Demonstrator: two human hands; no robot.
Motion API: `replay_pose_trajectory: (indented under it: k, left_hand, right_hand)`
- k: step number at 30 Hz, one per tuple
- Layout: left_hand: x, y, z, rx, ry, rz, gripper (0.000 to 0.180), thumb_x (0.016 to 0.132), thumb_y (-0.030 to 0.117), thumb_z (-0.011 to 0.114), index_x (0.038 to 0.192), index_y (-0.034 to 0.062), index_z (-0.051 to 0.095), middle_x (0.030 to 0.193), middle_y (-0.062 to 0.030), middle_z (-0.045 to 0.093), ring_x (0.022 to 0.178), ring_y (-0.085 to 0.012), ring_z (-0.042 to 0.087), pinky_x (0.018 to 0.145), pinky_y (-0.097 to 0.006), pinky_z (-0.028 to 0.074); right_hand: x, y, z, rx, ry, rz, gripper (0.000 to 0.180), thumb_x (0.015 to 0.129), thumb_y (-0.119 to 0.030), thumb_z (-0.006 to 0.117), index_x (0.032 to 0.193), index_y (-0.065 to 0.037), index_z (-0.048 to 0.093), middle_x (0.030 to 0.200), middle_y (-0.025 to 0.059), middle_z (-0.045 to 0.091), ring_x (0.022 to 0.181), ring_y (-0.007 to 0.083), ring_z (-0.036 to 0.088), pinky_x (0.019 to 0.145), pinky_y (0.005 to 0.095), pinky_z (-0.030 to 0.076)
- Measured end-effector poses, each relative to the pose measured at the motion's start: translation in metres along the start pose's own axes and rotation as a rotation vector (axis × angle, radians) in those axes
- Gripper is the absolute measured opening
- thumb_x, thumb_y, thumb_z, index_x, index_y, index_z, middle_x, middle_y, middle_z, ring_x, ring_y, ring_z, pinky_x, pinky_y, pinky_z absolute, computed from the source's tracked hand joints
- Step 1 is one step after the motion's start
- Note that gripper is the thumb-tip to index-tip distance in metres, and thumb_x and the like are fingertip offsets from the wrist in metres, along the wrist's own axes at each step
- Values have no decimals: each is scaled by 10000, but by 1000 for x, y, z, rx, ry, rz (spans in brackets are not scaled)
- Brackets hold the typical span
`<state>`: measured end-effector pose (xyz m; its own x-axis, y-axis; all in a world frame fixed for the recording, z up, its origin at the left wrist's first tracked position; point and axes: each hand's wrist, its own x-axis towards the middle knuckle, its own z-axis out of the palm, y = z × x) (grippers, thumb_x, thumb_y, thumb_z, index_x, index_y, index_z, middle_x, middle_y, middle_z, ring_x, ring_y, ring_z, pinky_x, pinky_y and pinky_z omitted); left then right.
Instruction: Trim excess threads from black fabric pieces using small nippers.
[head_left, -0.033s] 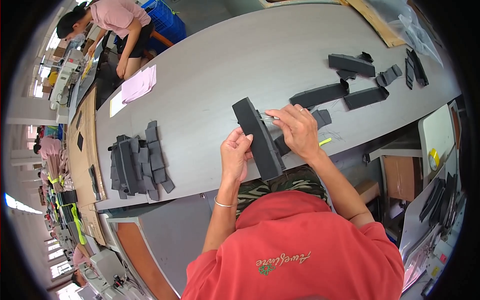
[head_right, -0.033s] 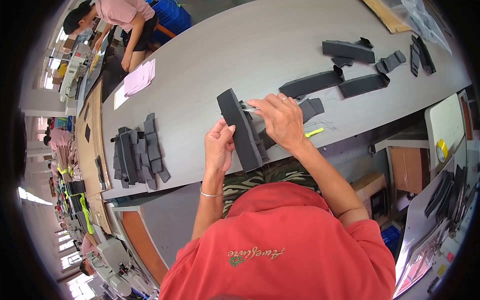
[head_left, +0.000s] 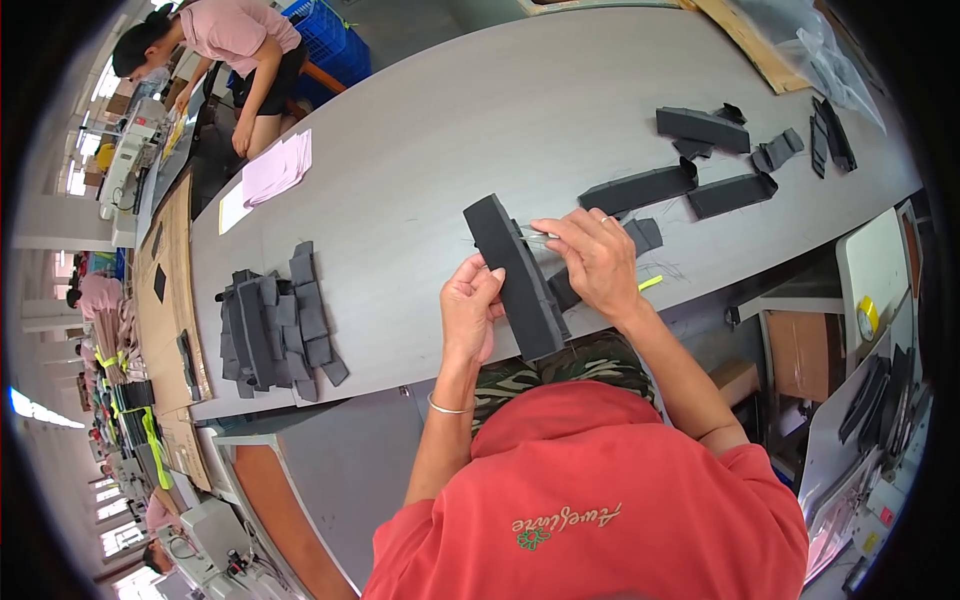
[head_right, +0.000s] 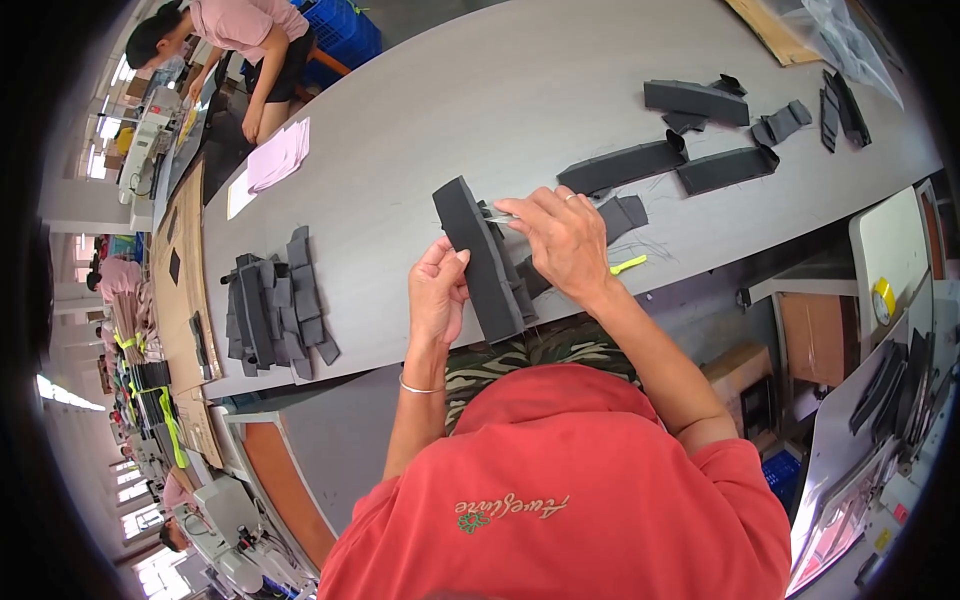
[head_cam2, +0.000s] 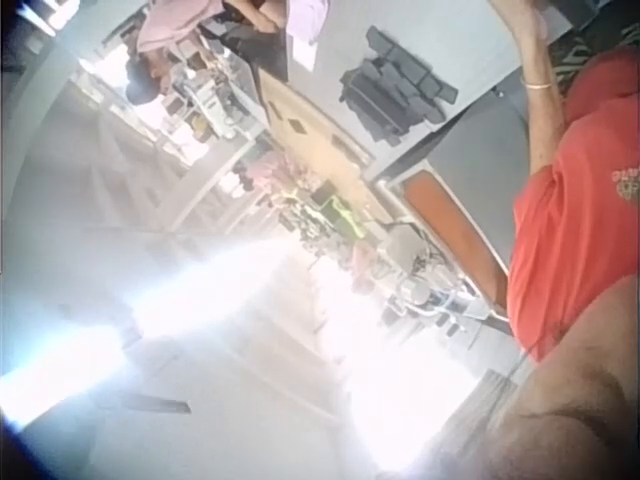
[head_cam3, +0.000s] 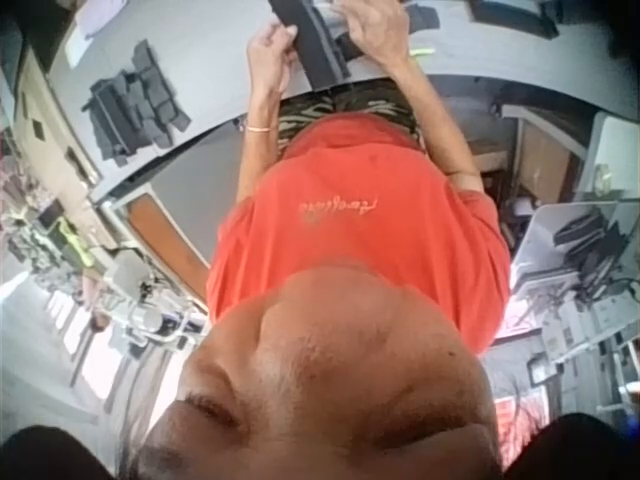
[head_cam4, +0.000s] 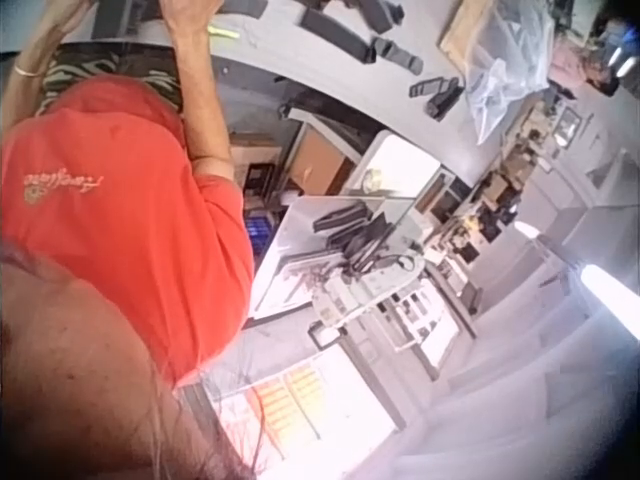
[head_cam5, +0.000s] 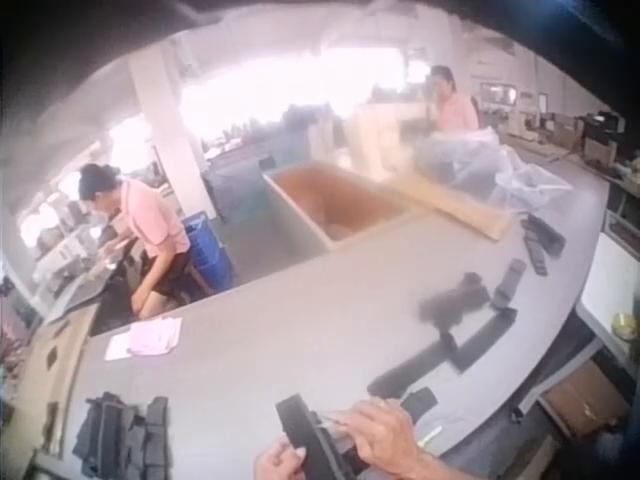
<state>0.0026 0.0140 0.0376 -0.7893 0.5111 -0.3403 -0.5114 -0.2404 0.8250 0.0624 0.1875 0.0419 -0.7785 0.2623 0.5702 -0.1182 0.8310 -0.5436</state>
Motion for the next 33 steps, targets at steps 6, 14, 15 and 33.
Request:
replay_pose_trajectory:
  k: [6,14,15,33]
  left_hand:
    - [-1,1,2,2,29,5,238,898,47,578,1128,-8,556,833,0,648,666,-44,602,548,-195,520]
    - [0,-2,-4,-37,17,30,212,893,6,558,1100,-34,567,862,-22,644,675,-39,588,574,-176,497]
    - [0,-2,-4,-38,17,28,212,893,6,558,1100,-34,567,862,-22,644,675,-39,588,574,-176,497]
    - [1,1,-11,-54,58,27,248,886,10,577,1127,-47,558,901,-50,660,692,-70,624,583,-217,553]
  right_hand:
    - [-3,-1,-4,22,-47,-6,227,784,-78,645,999,-135,693,748,29,586,669,231,516,616,342,395]
    - [-3,-4,-5,59,-41,-4,218,781,-69,648,987,-122,694,744,40,585,665,239,513,623,345,400]
    - [-3,-3,-5,56,-36,-7,215,781,-68,647,985,-120,695,743,41,585,664,240,514,625,346,401]
    - [-7,-5,-4,72,-53,-2,245,761,-41,654,978,-144,701,736,23,585,664,223,514,616,341,384]
